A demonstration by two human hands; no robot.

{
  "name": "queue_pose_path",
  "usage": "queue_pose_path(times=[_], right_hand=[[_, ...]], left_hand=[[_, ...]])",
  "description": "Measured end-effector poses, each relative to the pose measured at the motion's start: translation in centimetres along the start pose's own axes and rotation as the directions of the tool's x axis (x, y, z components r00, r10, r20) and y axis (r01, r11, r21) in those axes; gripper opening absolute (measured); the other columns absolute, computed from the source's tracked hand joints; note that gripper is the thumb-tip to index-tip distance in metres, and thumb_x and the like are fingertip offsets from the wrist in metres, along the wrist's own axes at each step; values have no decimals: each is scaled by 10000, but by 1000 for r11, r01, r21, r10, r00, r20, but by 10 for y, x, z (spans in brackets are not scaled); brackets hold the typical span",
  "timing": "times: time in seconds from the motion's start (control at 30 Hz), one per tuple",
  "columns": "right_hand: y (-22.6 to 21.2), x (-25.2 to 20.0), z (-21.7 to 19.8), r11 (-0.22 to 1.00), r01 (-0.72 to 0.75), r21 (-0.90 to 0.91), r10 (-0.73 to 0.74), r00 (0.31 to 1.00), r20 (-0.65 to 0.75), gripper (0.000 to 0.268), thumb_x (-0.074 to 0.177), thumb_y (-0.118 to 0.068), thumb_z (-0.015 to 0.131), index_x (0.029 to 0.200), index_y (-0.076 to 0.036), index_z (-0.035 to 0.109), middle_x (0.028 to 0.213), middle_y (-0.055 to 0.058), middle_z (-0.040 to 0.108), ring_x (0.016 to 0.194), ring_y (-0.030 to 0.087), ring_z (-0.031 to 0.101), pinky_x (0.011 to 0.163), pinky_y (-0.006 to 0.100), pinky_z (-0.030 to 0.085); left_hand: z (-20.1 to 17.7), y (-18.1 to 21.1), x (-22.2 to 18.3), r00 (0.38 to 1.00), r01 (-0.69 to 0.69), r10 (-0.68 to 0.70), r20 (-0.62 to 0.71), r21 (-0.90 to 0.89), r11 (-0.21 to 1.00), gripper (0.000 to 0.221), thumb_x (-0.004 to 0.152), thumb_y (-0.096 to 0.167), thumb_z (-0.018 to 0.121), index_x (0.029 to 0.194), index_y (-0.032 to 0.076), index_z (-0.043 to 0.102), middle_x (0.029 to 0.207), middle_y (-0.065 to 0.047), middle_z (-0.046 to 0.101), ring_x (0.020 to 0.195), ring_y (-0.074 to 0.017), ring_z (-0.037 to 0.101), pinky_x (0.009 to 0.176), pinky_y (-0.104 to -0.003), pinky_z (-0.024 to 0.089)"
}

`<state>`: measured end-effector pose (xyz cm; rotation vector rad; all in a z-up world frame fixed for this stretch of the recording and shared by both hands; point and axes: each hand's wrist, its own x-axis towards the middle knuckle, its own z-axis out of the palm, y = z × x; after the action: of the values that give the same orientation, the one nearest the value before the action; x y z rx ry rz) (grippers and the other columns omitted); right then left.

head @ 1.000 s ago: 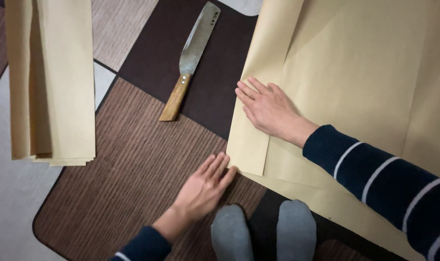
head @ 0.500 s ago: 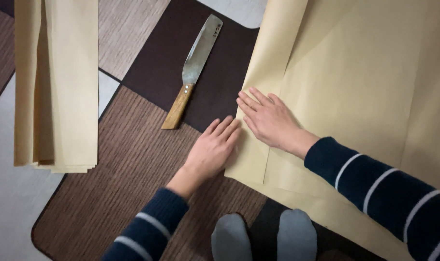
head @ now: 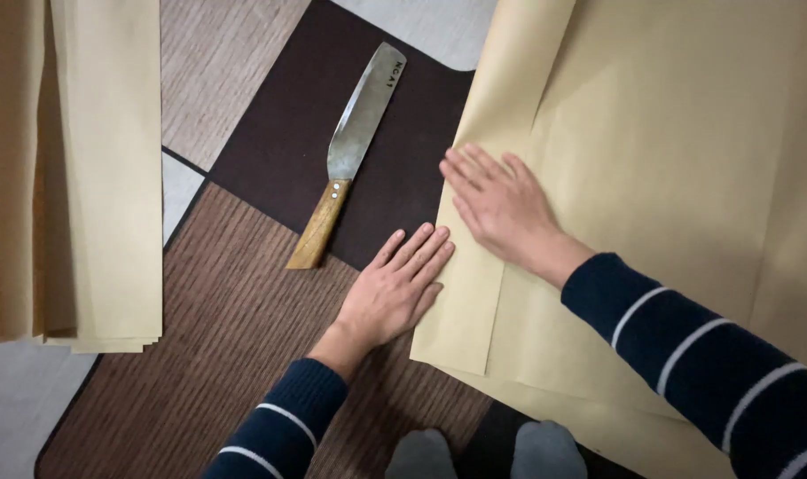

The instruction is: Cutting and folding brown paper strips on a floor mat.

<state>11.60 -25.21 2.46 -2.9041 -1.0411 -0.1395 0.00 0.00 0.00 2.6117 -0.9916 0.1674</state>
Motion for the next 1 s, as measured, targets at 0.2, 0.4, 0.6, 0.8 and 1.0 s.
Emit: queue_pose_path(times=[0.2,0.4,0.6,0.8,1.0], right_hand=[[-16,3,4,998,-23,-51,21,999,-42,572,1182,-365,496,1685,-121,614,1742,116,604,1628,347,524,1223,600,435],[-40,-22,5,999,-20,25,21,999,-37,579,1178,-387,495,1672,-107,612,1743,141,585,1636,385,494,1243,600,423],[-9,9,8,998,-57,7,58,997,-45,567,1189,-347,482,1698,-127,597,1737,117,602,1627,393,503,1250,588,422],[16,35,15,994,-105,19,105,994,13,592,1207,-351,452,1740,-112,547,1785,133,542,1662,382,457,1290,586,380],[44,62,18,992,-121,39,120,992,23,602,1220,-348,435,1756,-90,520,1797,152,522,1670,381,448,1301,589,372]], left_hand=[[6,0,-2,1000,11,-11,-13,-24,1000,649,1215,421,427,1798,138,397,1862,-103,400,1737,-272,333,1416,-520,192],[3,-1,0,999,5,-7,-35,-39,999,644,1205,398,442,1785,117,424,1850,-122,420,1726,-293,355,1406,-536,216],[2,1,1,999,5,-8,-48,-63,998,635,1218,397,425,1784,110,421,1849,-133,419,1727,-306,350,1402,-545,215],[1,2,2,999,13,-16,-40,-79,997,628,1214,391,429,1774,107,434,1841,-135,432,1724,-307,362,1398,-545,220],[-8,3,6,999,20,-24,-42,-77,997,618,1198,381,483,1757,116,470,1831,-130,455,1716,-291,379,1394,-525,228]])
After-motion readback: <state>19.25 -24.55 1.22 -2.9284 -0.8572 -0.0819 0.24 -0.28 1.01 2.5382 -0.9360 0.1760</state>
